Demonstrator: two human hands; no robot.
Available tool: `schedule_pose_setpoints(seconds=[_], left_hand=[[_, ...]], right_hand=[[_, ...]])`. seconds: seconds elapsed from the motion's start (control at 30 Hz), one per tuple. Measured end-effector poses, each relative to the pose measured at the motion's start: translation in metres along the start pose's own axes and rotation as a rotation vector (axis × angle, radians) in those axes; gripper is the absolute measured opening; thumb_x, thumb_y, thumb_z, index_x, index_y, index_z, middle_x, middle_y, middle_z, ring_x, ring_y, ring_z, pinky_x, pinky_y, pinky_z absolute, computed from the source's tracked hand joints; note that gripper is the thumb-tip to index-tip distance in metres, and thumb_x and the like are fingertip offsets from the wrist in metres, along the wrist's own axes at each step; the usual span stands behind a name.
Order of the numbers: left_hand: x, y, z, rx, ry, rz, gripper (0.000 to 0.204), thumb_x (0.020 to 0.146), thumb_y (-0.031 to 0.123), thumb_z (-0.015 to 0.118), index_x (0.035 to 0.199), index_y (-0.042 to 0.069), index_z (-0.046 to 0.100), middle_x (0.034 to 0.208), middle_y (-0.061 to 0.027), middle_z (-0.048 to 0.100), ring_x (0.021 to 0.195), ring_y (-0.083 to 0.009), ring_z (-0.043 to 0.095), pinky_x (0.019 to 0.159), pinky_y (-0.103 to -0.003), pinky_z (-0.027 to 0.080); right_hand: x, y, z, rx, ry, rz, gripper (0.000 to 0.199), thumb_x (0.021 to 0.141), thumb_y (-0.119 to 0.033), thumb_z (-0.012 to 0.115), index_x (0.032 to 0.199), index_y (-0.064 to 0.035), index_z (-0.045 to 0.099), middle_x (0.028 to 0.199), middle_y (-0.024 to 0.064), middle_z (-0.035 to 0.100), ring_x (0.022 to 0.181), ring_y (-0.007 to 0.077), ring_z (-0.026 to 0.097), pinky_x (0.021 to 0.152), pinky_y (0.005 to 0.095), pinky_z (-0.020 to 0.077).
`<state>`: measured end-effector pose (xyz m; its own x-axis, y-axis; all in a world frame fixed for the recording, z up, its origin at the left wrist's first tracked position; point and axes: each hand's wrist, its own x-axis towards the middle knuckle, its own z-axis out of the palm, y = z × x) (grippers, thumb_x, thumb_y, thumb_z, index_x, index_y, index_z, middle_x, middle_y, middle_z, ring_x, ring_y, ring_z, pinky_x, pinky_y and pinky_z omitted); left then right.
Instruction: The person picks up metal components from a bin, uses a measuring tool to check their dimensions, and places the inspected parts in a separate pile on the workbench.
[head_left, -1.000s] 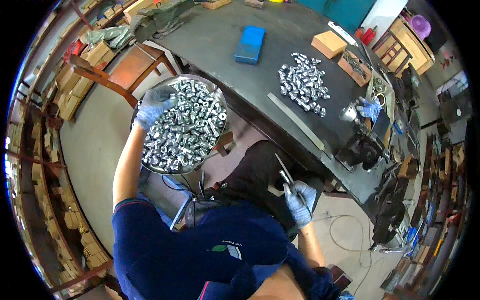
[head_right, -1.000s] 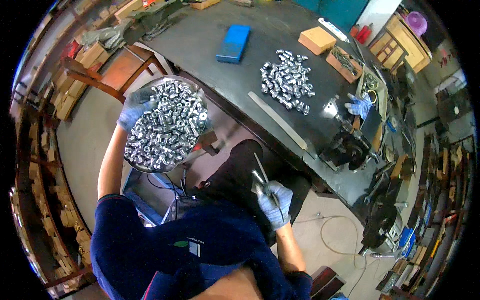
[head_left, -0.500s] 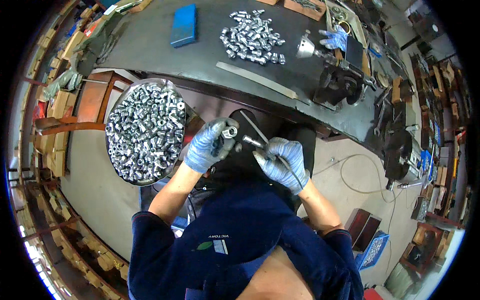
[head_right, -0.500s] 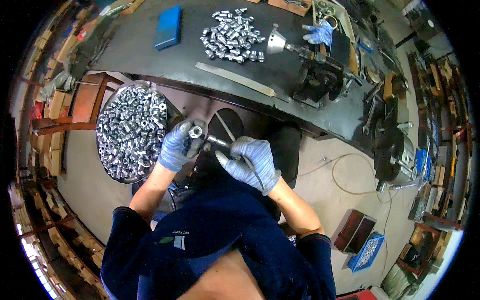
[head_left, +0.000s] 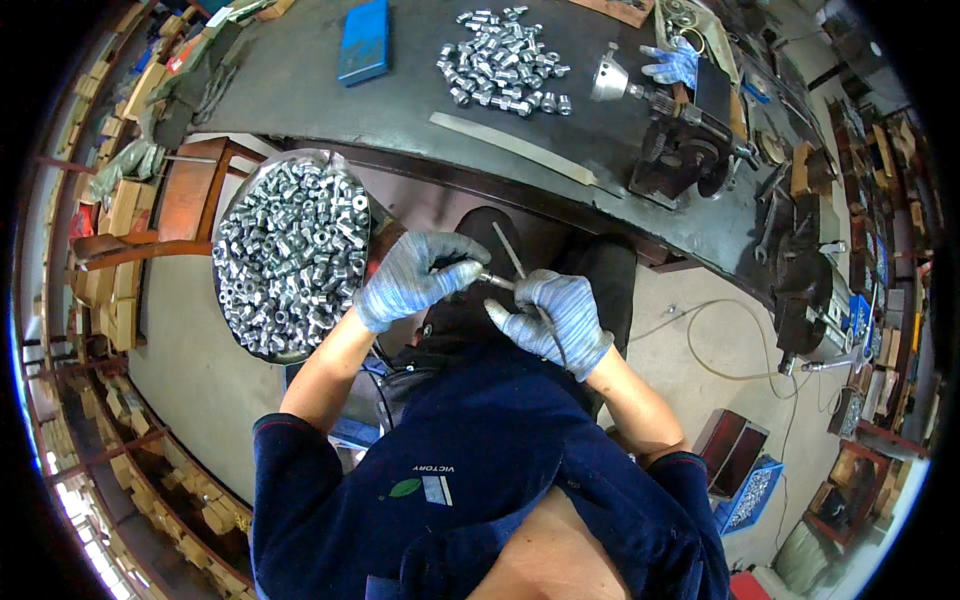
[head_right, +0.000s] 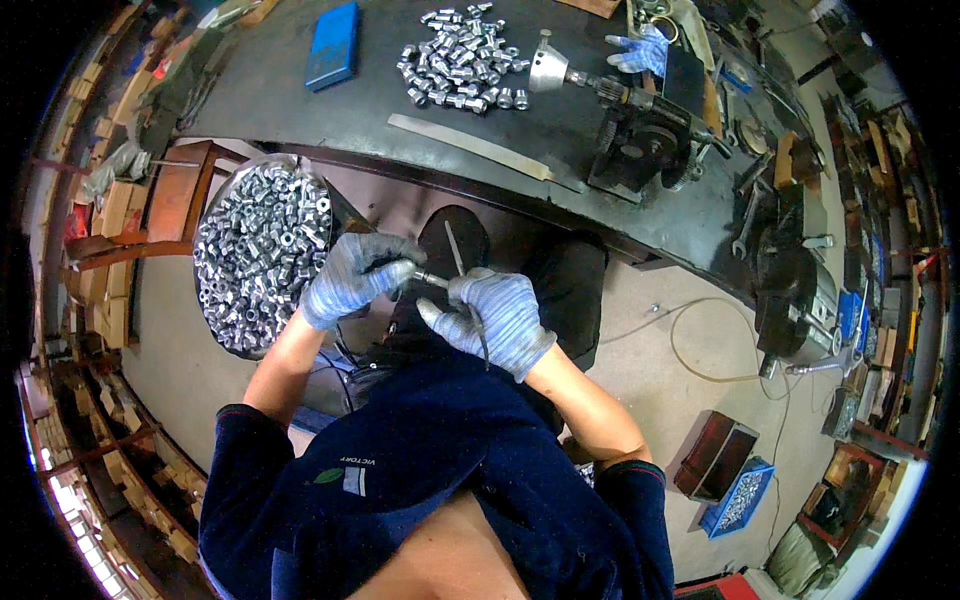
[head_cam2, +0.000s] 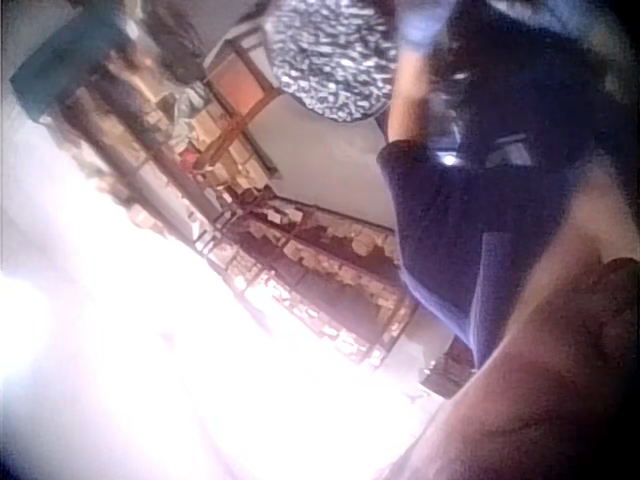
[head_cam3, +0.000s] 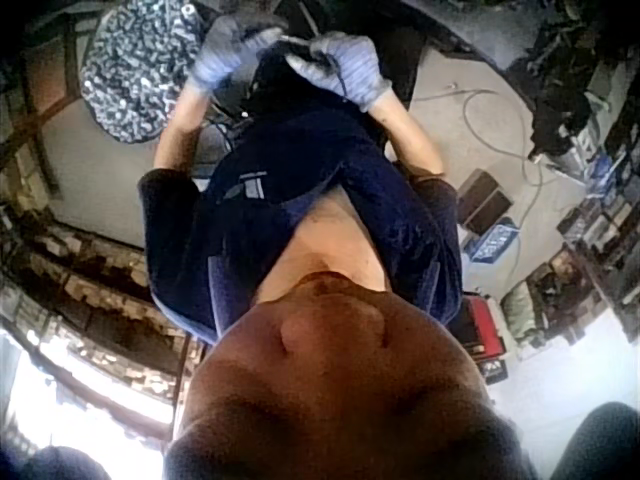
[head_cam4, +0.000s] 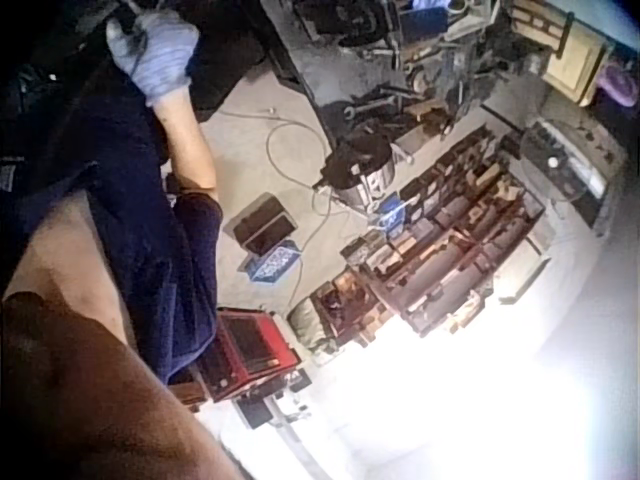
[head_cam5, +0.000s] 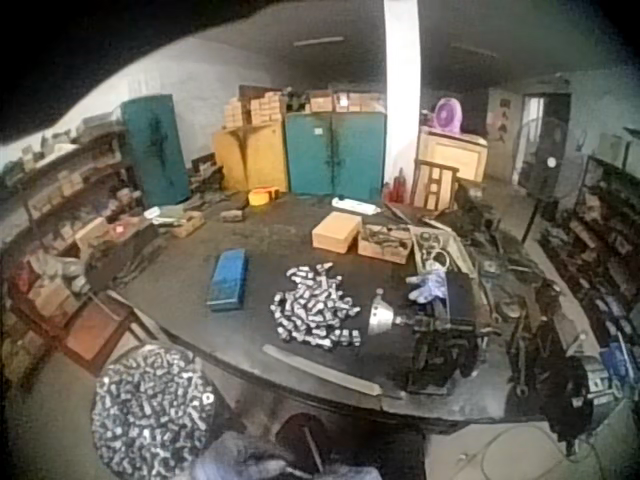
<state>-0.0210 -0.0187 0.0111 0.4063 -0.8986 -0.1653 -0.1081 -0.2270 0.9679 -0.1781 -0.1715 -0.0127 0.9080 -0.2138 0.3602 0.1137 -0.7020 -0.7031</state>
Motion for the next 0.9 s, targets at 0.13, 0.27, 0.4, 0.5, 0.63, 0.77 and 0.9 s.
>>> schedule_pose_setpoints(seconds=[0.13,0.27,0.4,0.5,0.63,0.77,0.9], left_hand=[[0.003,-0.012,0.004,-0.121,0.004,0.135,0.031,0.085,0.014,0.066,0.111,-0.003,0.061,0.092,-0.0063,0.065,0.078,-0.0095,0.059,0.071,-0.024,0.049],[0.002,-0.009,0.004,-0.289,-0.067,-0.049,0.034,0.083,0.012,0.068,0.112,-0.004,0.060,0.091,-0.0054,0.065,0.079,-0.0103,0.058,0.073,-0.025,0.048],[0.005,-0.016,-0.006,0.016,0.113,0.050,0.025,0.083,0.012,0.067,0.103,-0.003,0.062,0.080,-0.0016,0.063,0.071,-0.0062,0.057,0.066,-0.024,0.048],[0.011,-0.031,-0.016,0.432,0.316,0.101,0.021,0.075,0.017,0.070,0.092,0.005,0.065,0.077,-0.0078,0.063,0.064,-0.0169,0.059,0.060,-0.030,0.048],[0.011,-0.038,-0.015,0.686,0.428,0.129,0.018,0.070,0.018,0.069,0.086,0.011,0.066,0.075,-0.0127,0.062,0.064,-0.0297,0.061,0.059,-0.036,0.049],[0.011,-0.045,-0.012,0.717,0.470,0.236,0.014,0.074,0.016,0.071,0.084,0.008,0.068,0.059,-0.0082,0.054,0.047,-0.0177,0.050,0.048,-0.031,0.042],[0.010,-0.039,-0.012,0.688,0.429,0.217,0.017,0.072,0.017,0.071,0.087,0.009,0.068,0.065,-0.0097,0.057,0.054,-0.0220,0.054,0.052,-0.033,0.045]], right_hand=[[-0.001,0.003,0.002,0.062,0.046,0.023,0.030,0.069,-0.025,0.077,0.057,-0.0084,0.055,0.053,0.0108,0.051,0.049,0.0277,0.054,0.047,0.0353,0.0426],[-0.004,0.009,0.007,0.140,0.085,0.040,0.030,0.068,-0.021,0.077,0.056,-0.0075,0.052,0.054,0.0114,0.051,0.049,0.0278,0.053,0.047,0.0335,0.0421],[-0.004,0.004,-0.004,0.195,0.089,0.157,0.032,0.068,-0.020,0.077,0.055,-0.0072,0.051,0.054,0.0121,0.051,0.049,0.0288,0.053,0.047,0.0323,0.0419],[-0.003,-0.007,-0.013,0.188,0.058,0.077,0.035,0.067,-0.017,0.078,0.054,-0.0085,0.047,0.054,0.0100,0.048,0.048,0.0268,0.051,0.047,0.0317,0.0412],[0.005,-0.029,-0.021,0.331,0.000,-0.076,0.035,0.065,-0.018,0.079,0.054,-0.0102,0.046,0.053,0.0073,0.048,0.048,0.0253,0.050,0.046,0.0317,0.0405],[0.009,-0.034,-0.015,0.372,-0.023,-0.068,0.032,0.065,-0.017,0.080,0.055,-0.0089,0.050,0.054,0.0087,0.048,0.047,0.0258,0.049,0.046,0.0320,0.0403],[0.015,-0.030,-0.002,0.313,-0.011,-0.006,0.032,0.070,-0.020,0.077,0.054,-0.0090,0.052,0.054,0.0115,0.051,0.048,0.0267,0.052,0.045,0.0331,0.0398]])
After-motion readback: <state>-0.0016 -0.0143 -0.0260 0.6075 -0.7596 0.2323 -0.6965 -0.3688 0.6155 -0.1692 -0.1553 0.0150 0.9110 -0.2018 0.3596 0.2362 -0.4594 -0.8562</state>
